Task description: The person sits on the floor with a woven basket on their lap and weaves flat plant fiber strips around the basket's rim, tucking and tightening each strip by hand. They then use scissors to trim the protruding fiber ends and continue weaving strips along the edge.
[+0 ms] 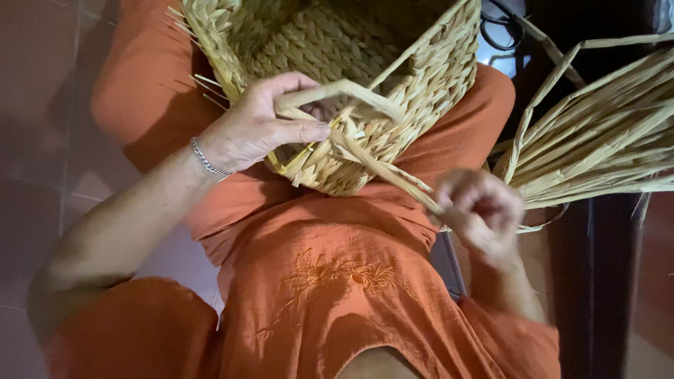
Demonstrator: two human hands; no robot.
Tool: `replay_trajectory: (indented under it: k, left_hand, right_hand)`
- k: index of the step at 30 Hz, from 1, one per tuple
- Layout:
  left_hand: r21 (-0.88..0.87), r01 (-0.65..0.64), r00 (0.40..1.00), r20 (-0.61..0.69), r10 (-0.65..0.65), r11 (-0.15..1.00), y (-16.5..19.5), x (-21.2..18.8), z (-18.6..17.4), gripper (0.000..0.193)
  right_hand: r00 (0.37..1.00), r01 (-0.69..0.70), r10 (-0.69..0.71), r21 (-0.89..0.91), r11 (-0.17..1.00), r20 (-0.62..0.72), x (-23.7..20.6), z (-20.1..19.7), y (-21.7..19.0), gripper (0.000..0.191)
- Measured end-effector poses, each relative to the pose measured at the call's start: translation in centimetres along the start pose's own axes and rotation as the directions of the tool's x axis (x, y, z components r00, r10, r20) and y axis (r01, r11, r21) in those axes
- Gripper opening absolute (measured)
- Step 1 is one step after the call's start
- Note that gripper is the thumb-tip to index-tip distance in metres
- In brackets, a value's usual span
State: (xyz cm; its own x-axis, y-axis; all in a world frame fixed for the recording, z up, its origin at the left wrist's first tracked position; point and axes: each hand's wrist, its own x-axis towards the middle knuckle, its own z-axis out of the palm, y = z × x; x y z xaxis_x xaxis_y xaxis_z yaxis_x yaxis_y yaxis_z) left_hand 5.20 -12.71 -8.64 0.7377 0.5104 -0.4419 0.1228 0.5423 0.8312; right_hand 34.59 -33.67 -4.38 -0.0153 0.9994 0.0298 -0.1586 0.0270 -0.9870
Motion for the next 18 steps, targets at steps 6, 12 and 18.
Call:
replay_trajectory:
  k: [6,12,18]
  left_hand:
    - [0.057,-0.140,0.990,-0.003,0.141,0.988,0.5,-0.7,-0.2,0.043]
    - [0.346,-0.373,0.927,0.111,0.357,0.861,1.2,-0.6,-1.0,0.054]
    - [0.507,-0.509,0.859,0.256,0.443,0.696,2.7,-0.7,-1.2,0.054]
  right_hand:
    - [0.984,-0.176,0.176,-0.038,0.984,-0.003,-7.0,-4.2,-2.3,0.012]
    - [0.899,-0.409,0.390,-0.065,0.910,-0.197,-10.9,-4.9,-1.5,0.011]
    - [0.801,-0.546,0.454,-0.167,0.821,-0.390,-13.2,-5.1,-3.0,0.014]
